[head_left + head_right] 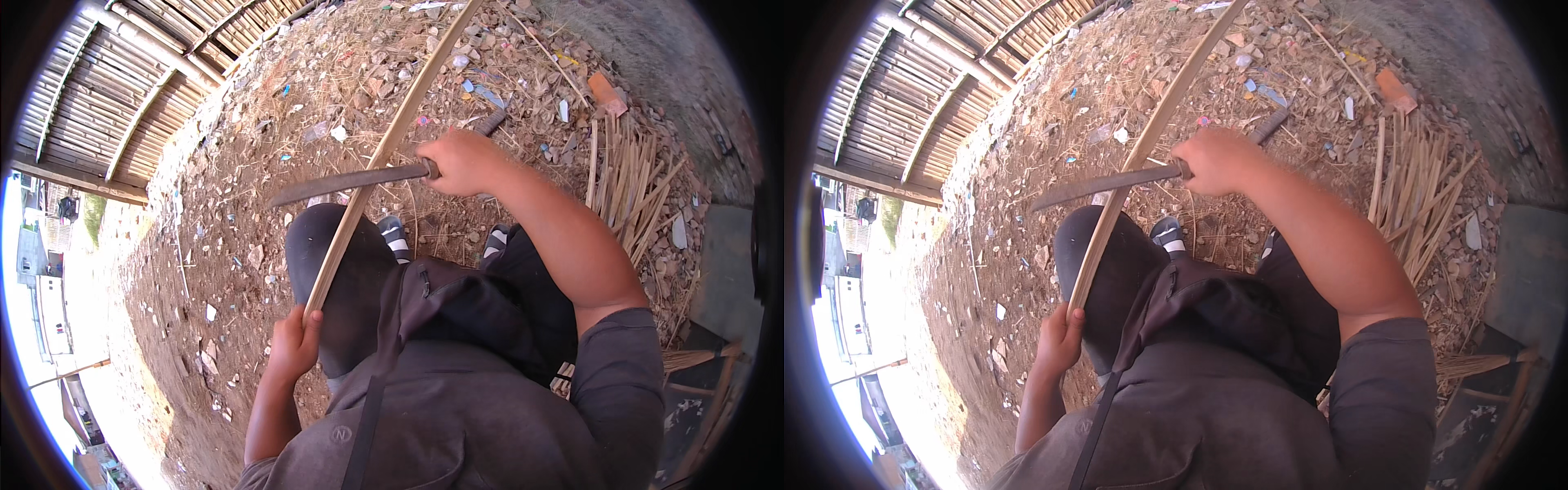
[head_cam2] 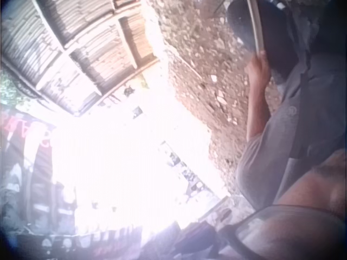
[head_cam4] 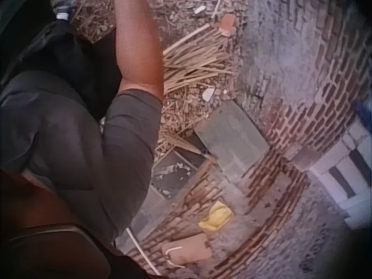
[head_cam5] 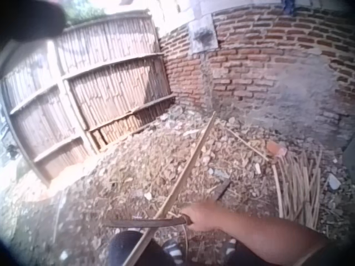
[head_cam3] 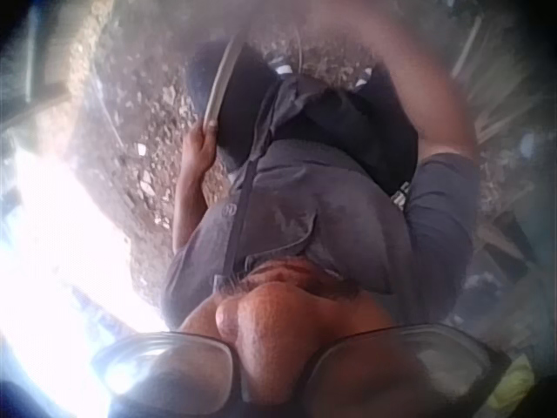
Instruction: The person repeatedly scrapes and shaves down a long strip of bamboo using a knife.
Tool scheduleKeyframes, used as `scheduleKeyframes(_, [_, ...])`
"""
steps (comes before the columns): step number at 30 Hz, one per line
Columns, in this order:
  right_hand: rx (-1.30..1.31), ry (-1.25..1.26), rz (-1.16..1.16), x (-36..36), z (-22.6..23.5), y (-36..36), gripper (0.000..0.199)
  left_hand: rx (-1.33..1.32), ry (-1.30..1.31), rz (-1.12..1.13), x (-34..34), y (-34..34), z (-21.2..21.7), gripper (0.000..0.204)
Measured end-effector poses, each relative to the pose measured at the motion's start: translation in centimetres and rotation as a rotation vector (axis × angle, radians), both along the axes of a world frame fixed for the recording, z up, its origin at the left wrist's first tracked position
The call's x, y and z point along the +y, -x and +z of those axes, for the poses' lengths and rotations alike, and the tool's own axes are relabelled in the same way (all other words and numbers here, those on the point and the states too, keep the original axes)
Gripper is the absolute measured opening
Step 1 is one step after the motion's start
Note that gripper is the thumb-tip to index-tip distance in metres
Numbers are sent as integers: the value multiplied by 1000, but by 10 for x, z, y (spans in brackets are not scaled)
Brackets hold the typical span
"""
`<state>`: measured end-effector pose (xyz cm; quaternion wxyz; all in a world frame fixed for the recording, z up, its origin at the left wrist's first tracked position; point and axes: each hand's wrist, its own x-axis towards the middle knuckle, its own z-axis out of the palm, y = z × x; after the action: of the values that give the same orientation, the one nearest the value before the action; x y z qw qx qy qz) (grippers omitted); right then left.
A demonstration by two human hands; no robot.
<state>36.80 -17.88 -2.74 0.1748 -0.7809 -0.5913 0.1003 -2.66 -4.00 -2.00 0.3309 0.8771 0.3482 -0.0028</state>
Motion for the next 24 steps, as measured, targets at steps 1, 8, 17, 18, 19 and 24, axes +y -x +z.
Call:
scheduleKeyframes(1, [102, 0, -67, 3, -2, -8, 23, -5, -39, -28, 1, 0, -3, 40])
scheduleKeyframes(8, [-88, 37, -22, 3, 12, 17, 23, 62, -11, -3, 5, 5, -4, 49])
scheduleKeyframes(17, [75, 80, -297, -9, -14, -39, 23, 54, -134, -71, -2, -5, 7, 34])
scheduleKeyframes(18, [77, 76, -296, -8, -10, -31, 23, 67, -130, -60, -2, -4, 6, 34])
scheduleKeyframes(19, [22, 51, -186, -4, 0, -17, 24, 82, -124, -47, -1, -2, 5, 34])
scheduleKeyframes(24, [104, 74, -81, -5, 3, -21, 29, 94, -105, -46, -5, -4, 7, 34])
